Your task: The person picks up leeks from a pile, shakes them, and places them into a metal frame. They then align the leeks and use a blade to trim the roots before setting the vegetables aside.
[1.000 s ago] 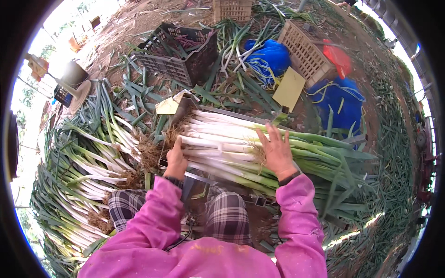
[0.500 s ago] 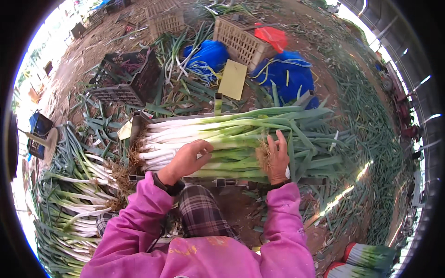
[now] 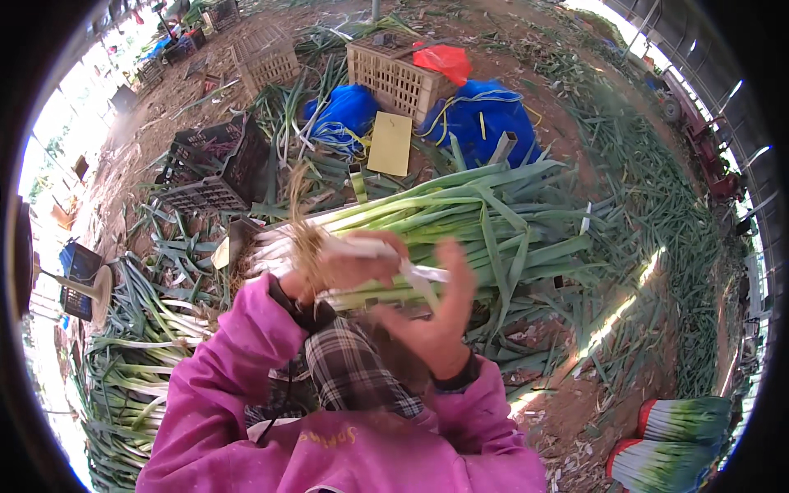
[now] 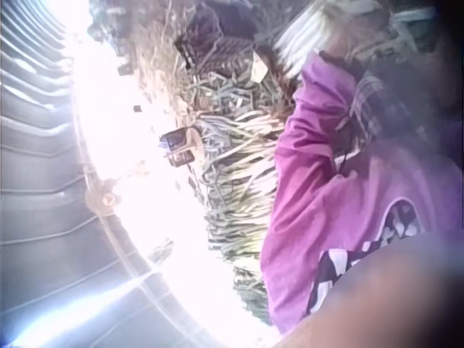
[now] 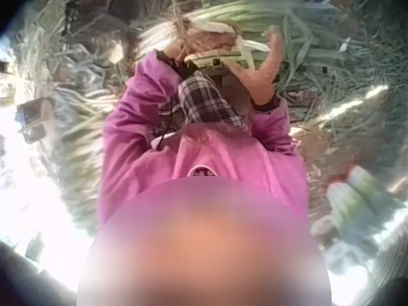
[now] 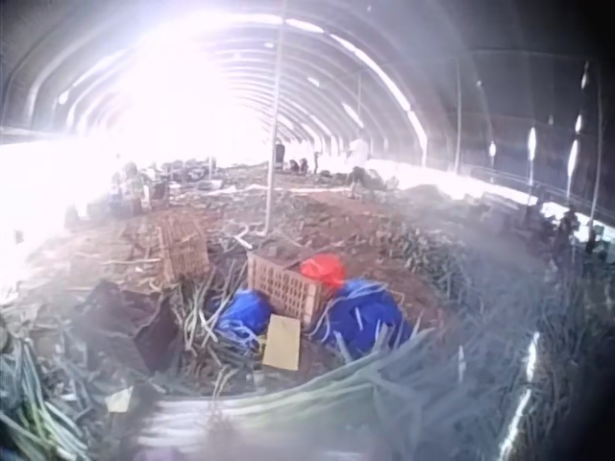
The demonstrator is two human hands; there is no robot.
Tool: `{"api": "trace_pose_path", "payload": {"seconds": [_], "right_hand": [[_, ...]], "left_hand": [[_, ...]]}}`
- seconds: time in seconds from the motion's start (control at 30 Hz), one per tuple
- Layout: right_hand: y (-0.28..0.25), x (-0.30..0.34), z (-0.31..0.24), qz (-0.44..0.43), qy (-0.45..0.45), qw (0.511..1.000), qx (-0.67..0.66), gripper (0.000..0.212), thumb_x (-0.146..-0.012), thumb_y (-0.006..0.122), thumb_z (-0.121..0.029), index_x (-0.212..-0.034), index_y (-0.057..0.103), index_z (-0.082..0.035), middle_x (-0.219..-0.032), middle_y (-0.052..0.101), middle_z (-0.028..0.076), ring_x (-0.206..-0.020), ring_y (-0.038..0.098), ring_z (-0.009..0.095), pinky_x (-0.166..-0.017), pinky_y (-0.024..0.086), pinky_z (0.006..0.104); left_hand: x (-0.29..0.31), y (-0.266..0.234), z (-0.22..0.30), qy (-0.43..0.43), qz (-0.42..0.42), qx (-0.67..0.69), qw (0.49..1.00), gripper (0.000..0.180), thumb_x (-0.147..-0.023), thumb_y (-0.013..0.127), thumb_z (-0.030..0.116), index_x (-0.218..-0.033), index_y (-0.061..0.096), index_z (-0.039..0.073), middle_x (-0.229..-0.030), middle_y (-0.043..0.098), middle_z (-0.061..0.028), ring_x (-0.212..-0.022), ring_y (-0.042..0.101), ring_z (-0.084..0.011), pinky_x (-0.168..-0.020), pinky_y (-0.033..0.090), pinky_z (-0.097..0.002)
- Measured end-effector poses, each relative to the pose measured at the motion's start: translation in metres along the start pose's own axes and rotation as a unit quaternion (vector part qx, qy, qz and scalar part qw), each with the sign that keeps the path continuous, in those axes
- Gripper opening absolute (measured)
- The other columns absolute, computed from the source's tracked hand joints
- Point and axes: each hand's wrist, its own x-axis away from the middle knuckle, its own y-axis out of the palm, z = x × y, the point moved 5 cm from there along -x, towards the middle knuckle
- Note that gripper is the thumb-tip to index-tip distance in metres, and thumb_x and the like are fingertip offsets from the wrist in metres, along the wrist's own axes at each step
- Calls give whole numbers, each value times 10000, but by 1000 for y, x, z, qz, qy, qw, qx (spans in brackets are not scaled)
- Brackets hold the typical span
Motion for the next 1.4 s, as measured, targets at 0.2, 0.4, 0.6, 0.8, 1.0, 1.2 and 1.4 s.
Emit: {"api": "trace_pose_path", "payload": {"seconds": [0.2,0.4,0.6,0.8,1.0,1.2,1.4], "right_hand": [[21,110,118,155,324,926,-117,964,-691,816,-117,-1462,241,-54,-1393,450,135,-1161,511,239,-944,406,408],[79,159,136,-189,359,913,-46,460,-775,721,-177,-1174,542,-32,-1100,611,198,-1029,574,353,-846,464,409],[13,94,96,-130,286,949,-5,292,-754,717,-151,-1004,625,-34,-938,634,180,-870,612,361,-741,484,399],[-55,-39,32,-201,61,968,135,327,-706,710,-49,-1028,667,-79,-924,624,98,-856,589,318,-773,459,405],[68,-6,128,-431,21,892,131,383,-730,703,-138,-1110,671,-169,-894,604,92,-829,573,307,-746,462,411],[108,69,174,-416,60,901,107,336,-738,666,-155,-1074,672,-155,-972,581,107,-956,560,313,-810,482,423],[120,67,165,-368,27,918,142,353,-692,718,-114,-1044,699,-102,-945,565,105,-936,542,302,-810,471,392]], "left_hand": [[-34,-22,7,-377,55,230,896,158,-914,612,122,-1039,625,26,-803,622,-50,-695,634,-120,-628,551,-247],[-19,-50,47,-386,86,223,891,165,-912,615,110,-1048,633,19,-803,626,-52,-682,617,-109,-630,546,-244],[56,-104,68,-332,322,227,857,216,-928,591,143,-1107,607,23,-748,590,-39,-591,550,-106,-542,450,-247],[186,-78,20,-194,492,520,671,230,-927,618,200,-1123,581,85,-708,535,-4,-590,485,-121,-588,404,-288],[336,21,-82,-384,633,523,423,194,-948,591,303,-890,576,118,-775,634,-20,-645,599,-145,-659,501,-308],[357,37,-100,-517,665,403,358,193,-948,436,145,-974,594,38,-813,644,-103,-656,636,-239,-705,552,-413],[349,18,-105,-475,708,394,344,241,-949,366,160,-944,569,30,-784,649,-138,-607,623,-269,-601,552,-437]]}}
